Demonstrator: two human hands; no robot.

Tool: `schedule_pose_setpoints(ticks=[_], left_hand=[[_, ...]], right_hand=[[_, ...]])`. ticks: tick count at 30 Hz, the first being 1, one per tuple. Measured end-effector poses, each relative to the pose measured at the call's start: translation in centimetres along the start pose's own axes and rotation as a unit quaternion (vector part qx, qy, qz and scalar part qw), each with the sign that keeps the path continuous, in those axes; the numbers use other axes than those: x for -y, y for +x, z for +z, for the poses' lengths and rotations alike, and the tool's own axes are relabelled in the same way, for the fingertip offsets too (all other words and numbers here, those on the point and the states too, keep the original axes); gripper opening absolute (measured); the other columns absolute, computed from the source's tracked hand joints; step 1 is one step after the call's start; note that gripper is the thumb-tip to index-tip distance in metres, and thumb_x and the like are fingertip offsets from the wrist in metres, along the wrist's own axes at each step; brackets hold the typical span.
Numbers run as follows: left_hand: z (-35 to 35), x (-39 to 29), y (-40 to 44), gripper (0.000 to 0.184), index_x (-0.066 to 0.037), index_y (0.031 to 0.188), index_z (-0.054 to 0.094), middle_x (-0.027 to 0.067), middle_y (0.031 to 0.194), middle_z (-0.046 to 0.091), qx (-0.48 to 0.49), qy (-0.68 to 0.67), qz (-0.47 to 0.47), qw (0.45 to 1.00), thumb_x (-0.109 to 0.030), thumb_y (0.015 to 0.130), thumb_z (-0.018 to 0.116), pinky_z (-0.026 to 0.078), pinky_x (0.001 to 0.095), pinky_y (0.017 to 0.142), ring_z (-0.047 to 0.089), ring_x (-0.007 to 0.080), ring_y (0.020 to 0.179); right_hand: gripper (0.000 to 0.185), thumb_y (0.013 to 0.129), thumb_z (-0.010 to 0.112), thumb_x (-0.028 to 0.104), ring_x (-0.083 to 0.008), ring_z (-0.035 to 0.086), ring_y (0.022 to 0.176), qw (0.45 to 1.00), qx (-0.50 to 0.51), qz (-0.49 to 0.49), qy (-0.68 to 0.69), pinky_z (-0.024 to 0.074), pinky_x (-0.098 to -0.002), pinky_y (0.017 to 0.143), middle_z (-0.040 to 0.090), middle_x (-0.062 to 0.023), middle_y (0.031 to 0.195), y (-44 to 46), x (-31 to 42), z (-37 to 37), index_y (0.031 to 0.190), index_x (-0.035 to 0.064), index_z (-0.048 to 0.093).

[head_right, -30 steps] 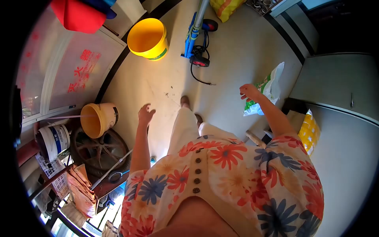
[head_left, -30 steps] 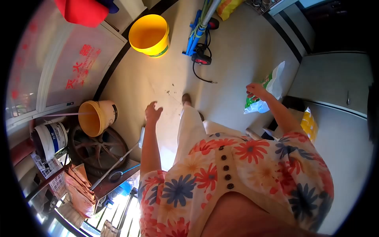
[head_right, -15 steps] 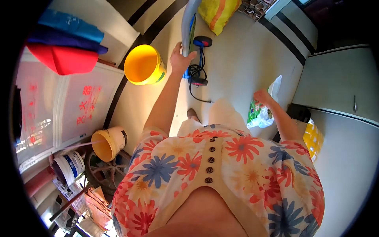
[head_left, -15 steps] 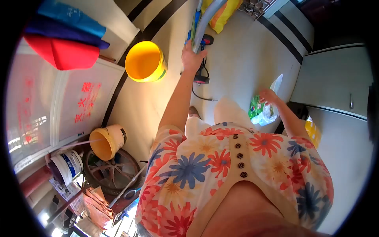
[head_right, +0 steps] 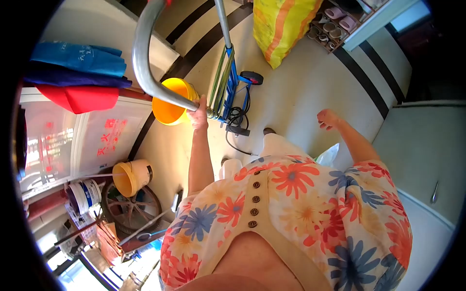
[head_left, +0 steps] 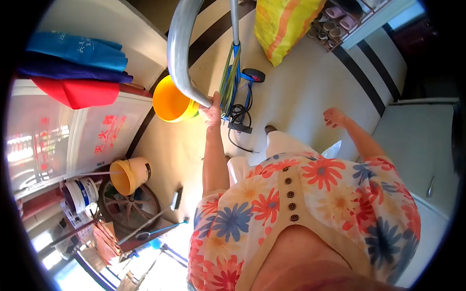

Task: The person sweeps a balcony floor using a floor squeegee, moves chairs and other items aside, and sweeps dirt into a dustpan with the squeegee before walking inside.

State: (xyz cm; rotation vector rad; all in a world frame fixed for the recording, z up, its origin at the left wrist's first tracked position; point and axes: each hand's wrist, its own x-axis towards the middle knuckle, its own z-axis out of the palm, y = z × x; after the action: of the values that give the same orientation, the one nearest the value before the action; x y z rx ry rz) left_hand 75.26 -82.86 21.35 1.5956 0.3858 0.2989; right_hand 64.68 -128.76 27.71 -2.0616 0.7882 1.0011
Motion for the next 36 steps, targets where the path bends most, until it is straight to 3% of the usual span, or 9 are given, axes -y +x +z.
schedule_pose_setpoints(ticks=[11,15,17,21,25,28,30,33,36], left_hand=[[-2.6,-19.9,0.7,0.023,-0.007,0.055,0.048,0.0019,0.046,0.044,-0.088,-0.076,-0.041,0.992,-0.008,0.069,0.067,0.029,0.0224,0.040,0.038,0.0100,0.039],[-9.4,-25.8,-2.3,0.021,-0.006,0.056,0.051,0.0019,0.047,0.046,-0.132,-0.080,-0.002,0.988,-0.010,0.068,0.068,0.030,0.0225,0.042,0.040,0.0094,0.041],[-13.6,-29.0,-4.6,0.017,-0.005,0.059,0.052,0.0025,0.047,0.045,-0.164,-0.094,0.020,0.982,-0.006,0.069,0.066,0.030,0.0246,0.043,0.039,0.0111,0.041],[-19.5,-34.2,-11.3,0.020,-0.004,0.060,0.048,0.0029,0.047,0.037,-0.132,-0.138,0.080,0.978,-0.005,0.078,0.056,0.032,0.0263,0.048,0.036,0.0127,0.043],[-24.0,-36.9,-16.4,0.020,-0.005,0.065,0.044,0.0022,0.049,0.033,-0.127,-0.128,0.109,0.978,-0.011,0.084,0.047,0.032,0.0274,0.051,0.032,0.0127,0.045],[-24.0,-37.9,-20.4,0.020,-0.005,0.066,0.043,0.0015,0.049,0.032,-0.211,-0.085,0.133,0.965,-0.012,0.084,0.044,0.034,0.0282,0.052,0.033,0.0127,0.045],[-25.9,-37.6,-22.6,0.018,-0.004,0.066,0.044,0.0011,0.048,0.032,-0.239,-0.102,0.125,0.957,-0.012,0.083,0.045,0.033,0.0278,0.052,0.032,0.0126,0.044],[-26.6,-39.2,-24.6,0.020,-0.006,0.064,0.040,0.0013,0.049,0.032,-0.342,-0.101,0.099,0.929,-0.011,0.083,0.046,0.030,0.0276,0.050,0.030,0.0123,0.044],[-31.8,-39.2,-27.1,0.018,-0.004,0.077,0.044,0.0035,0.058,0.036,-0.188,-0.107,0.184,0.959,-0.020,0.085,0.044,0.032,0.0295,0.053,0.034,0.0137,0.051]], right_hand=[[0.044,0.079,0.057,0.030,-0.0136,0.057,0.070,0.968,0.080,-0.222,-0.082,0.0431,-0.0265,0.046,0.057,-0.0065,0.088,9.5,13.2,-1.9,0.116,0.0078,0.045],[0.077,0.074,0.066,0.032,-0.0239,0.046,0.110,0.931,0.154,-0.313,-0.104,0.0433,-0.0340,0.085,0.040,-0.0172,0.126,7.8,23.5,5.0,0.132,0.0064,0.022],[0.089,0.070,0.069,0.034,-0.0282,0.030,0.123,0.900,0.201,-0.368,-0.120,0.0286,-0.0380,0.100,0.028,-0.0186,0.134,6.9,27.8,9.6,0.134,0.0075,0.015],[0.097,0.063,0.074,0.038,-0.0283,0.021,0.127,0.771,0.245,-0.564,-0.168,0.0252,-0.0388,0.101,0.026,-0.0189,0.134,2.3,35.2,17.2,0.133,0.0050,0.016],[0.042,0.070,0.069,0.022,-0.0195,0.045,0.104,0.719,0.414,-0.559,0.005,0.0364,-0.0328,0.090,0.050,-0.0096,0.106,1.4,40.4,24.0,0.105,0.0036,0.054],[0.017,0.081,0.049,0.007,-0.0149,0.049,0.089,0.522,0.201,-0.816,-0.147,0.0374,-0.0296,0.084,0.051,-0.0051,0.093,-3.9,40.8,23.4,0.098,0.0029,0.053],[0.010,0.079,0.050,0.006,-0.0141,0.048,0.083,0.490,0.195,-0.837,-0.147,0.0384,-0.0285,0.079,0.050,-0.0039,0.085,-6.0,41.3,25.3,0.088,0.0035,0.052],[0.013,0.072,0.057,0.007,-0.0123,0.048,0.078,0.586,0.319,-0.743,-0.057,0.0384,-0.0259,0.075,0.050,-0.0017,0.081,-9.9,41.8,27.0,0.083,0.0046,0.051],[0.018,0.069,0.062,0.000,-0.0126,0.053,0.076,0.664,0.442,-0.599,0.072,0.0453,-0.0257,0.070,0.053,-0.0014,0.079,-13.3,42.3,28.1,0.084,0.0040,0.052]])
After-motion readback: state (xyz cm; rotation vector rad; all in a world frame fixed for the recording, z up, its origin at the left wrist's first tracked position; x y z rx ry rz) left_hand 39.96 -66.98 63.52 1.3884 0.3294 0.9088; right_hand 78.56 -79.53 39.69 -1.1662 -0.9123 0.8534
